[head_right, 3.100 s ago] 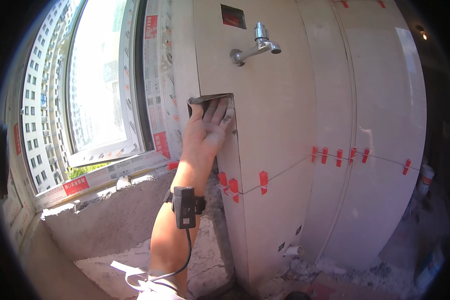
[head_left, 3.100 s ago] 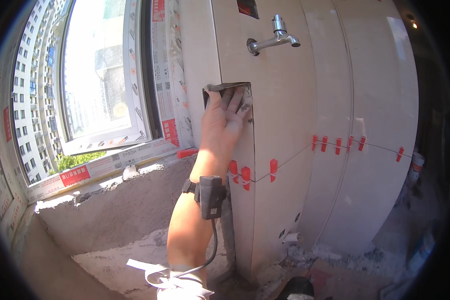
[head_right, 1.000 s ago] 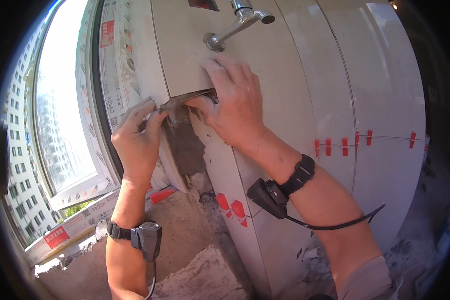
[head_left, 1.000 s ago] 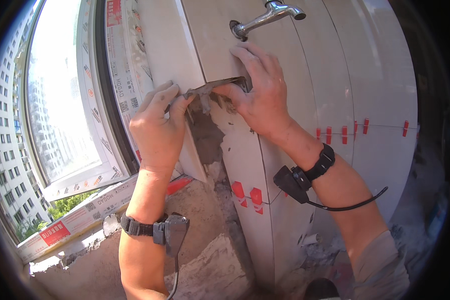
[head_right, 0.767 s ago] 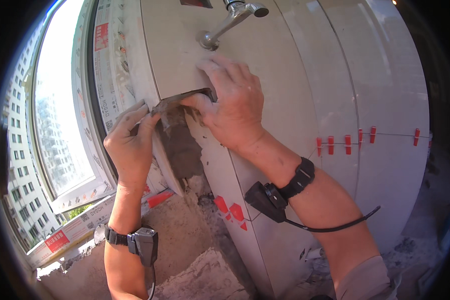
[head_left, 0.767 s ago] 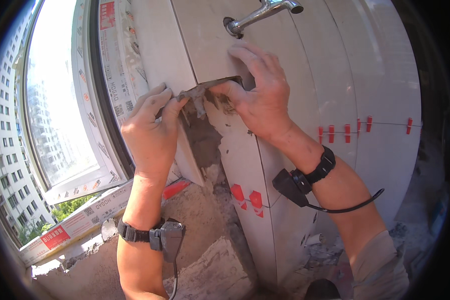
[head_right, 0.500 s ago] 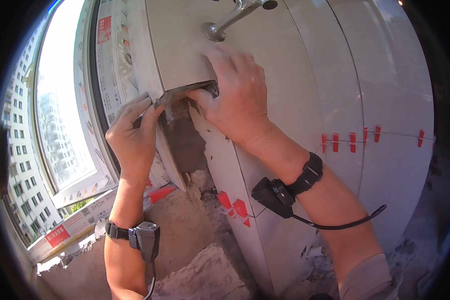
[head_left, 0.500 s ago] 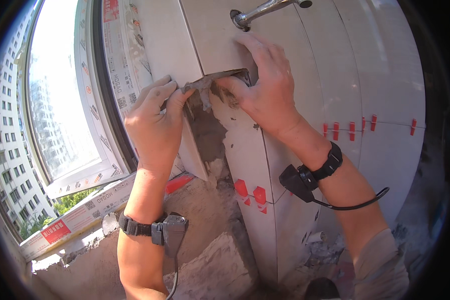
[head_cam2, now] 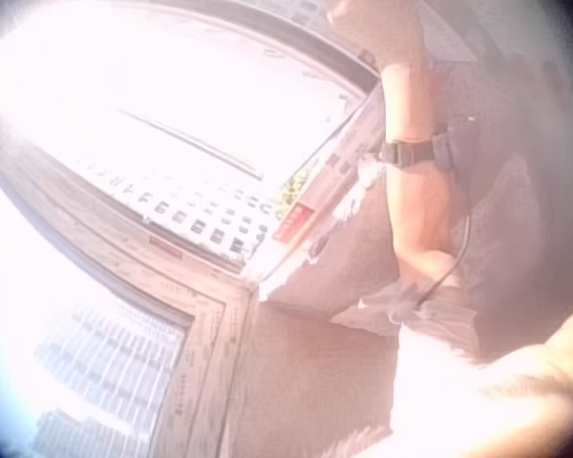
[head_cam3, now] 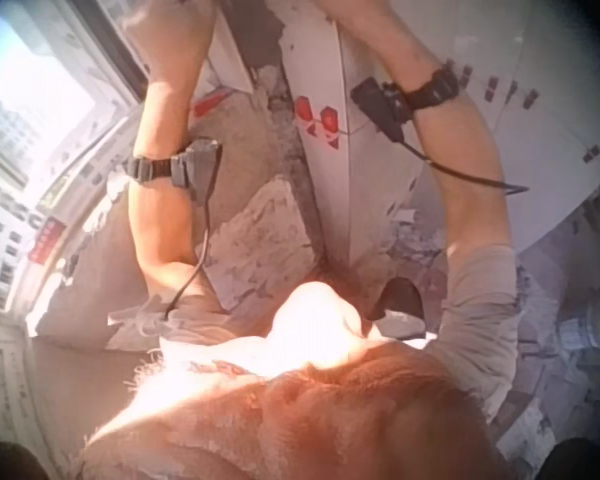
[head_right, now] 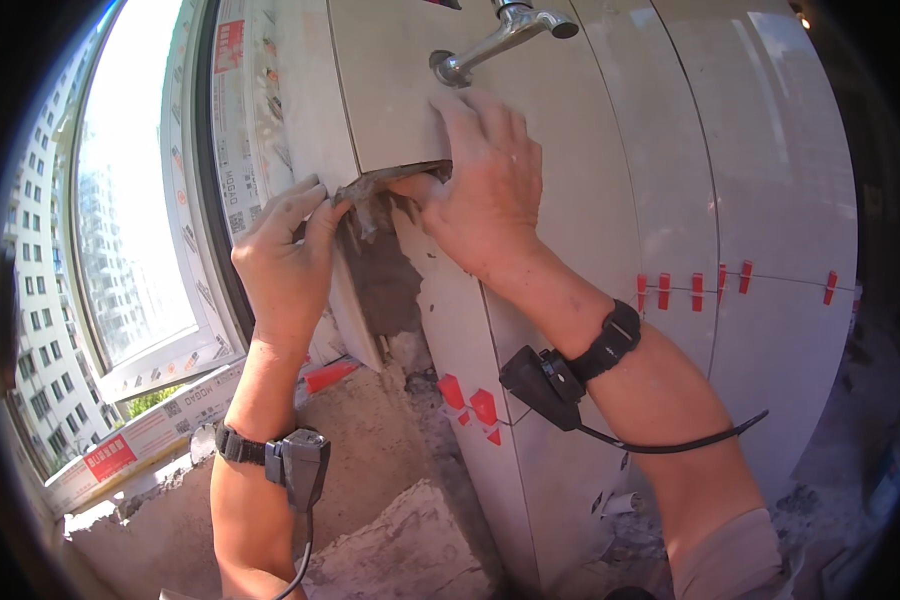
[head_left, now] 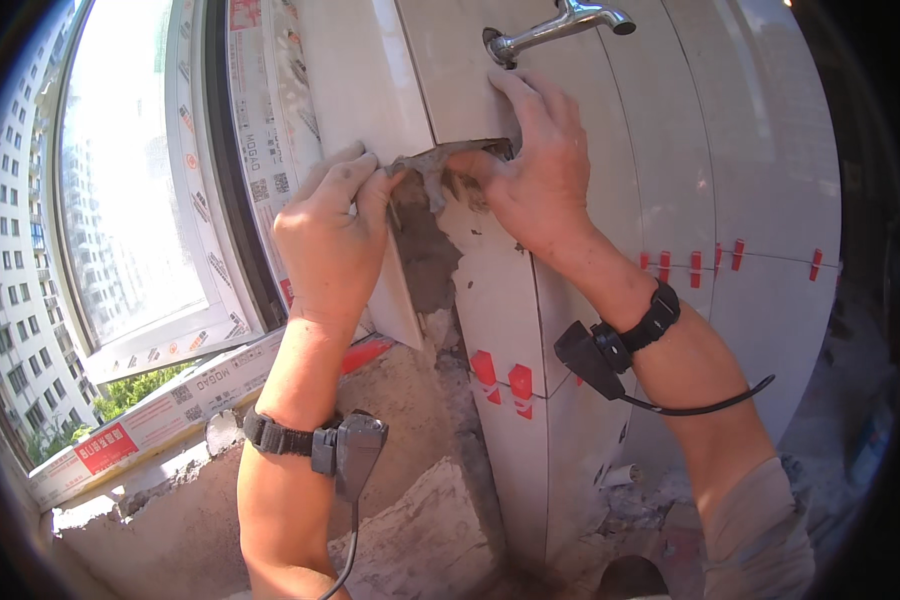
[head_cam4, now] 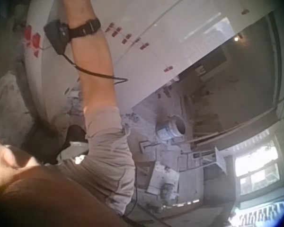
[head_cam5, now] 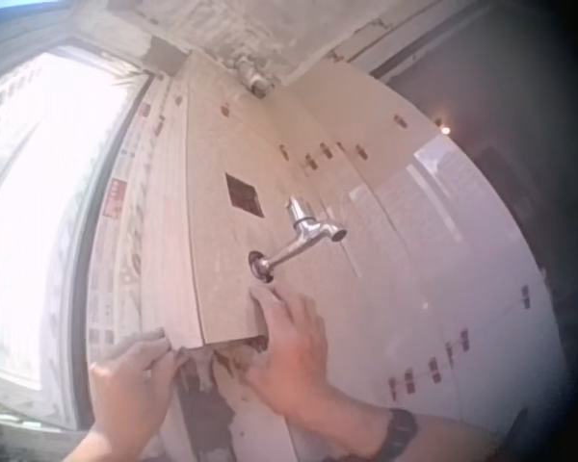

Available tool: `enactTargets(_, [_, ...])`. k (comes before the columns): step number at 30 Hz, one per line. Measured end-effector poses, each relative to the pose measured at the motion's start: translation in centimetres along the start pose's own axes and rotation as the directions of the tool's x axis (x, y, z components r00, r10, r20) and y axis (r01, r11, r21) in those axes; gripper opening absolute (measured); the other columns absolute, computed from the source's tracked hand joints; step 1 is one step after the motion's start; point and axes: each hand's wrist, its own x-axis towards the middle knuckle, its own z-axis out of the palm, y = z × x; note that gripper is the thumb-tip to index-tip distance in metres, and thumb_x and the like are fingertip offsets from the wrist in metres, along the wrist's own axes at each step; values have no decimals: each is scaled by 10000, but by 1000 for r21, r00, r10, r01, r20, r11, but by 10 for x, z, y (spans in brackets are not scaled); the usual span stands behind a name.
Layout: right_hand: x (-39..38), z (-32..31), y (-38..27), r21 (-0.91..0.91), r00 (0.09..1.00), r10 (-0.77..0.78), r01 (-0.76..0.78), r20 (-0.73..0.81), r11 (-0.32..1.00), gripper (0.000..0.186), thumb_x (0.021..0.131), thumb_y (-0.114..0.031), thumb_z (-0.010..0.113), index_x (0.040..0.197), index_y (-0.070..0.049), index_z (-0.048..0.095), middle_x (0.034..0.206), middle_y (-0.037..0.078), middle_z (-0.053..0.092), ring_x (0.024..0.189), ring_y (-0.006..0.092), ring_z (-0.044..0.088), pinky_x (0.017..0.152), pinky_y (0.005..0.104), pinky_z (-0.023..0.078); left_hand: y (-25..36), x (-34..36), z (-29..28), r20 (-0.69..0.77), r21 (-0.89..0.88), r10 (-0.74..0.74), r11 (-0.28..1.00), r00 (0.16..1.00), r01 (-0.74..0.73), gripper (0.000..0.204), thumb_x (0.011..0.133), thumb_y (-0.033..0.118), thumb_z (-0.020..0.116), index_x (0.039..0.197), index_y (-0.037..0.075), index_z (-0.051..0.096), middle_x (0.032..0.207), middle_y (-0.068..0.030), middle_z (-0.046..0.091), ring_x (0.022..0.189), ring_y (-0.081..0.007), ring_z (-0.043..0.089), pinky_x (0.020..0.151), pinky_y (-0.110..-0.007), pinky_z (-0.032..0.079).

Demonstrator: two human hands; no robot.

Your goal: Applying plaster and smoothing the edges of a tiled wall corner.

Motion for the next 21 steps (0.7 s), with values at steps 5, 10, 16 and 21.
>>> enactTargets(5, [-11,-22,-5,-8,996,-82,82,23,997,559,737,-222,803,1224,-54,583,1211,116,565,1121,316,526,903,431,430,-6,0,1,-18,-28,16,999,1000,-16,158,799,110,763,922,18,725,988,-169,725,839,-318,721,737,-348,581])
enactTargets(10, [-34,-73,-45,315,742,331,-582,583,750,324,873,-65,554,1175,49,590,927,156,646,742,223,637,620,359,497,-2,-2,-5,37,-73,-37,997,999,40,196,783,89,737,965,16,729,1053,-173,718,887,-314,721,780,-350,581])
enactTargets(16, [50,-83,-22,189,373,415,-888,830,419,361,855,-48,478,1171,110,552,838,145,666,478,144,548,352,247,347,8,1,-16,109,-100,-137,984,985,148,322,755,17,571,1036,29,727,1139,-160,699,978,-317,702,882,-354,556])
enactTargets(21, [68,-75,-42,30,287,430,-858,856,512,257,826,-50,492,1025,81,588,823,163,672,509,153,550,368,264,334,-2,-2,-14,107,-110,-119,985,987,130,349,759,4,551,1062,27,723,1129,-160,702,999,-318,695,901,-345,548])
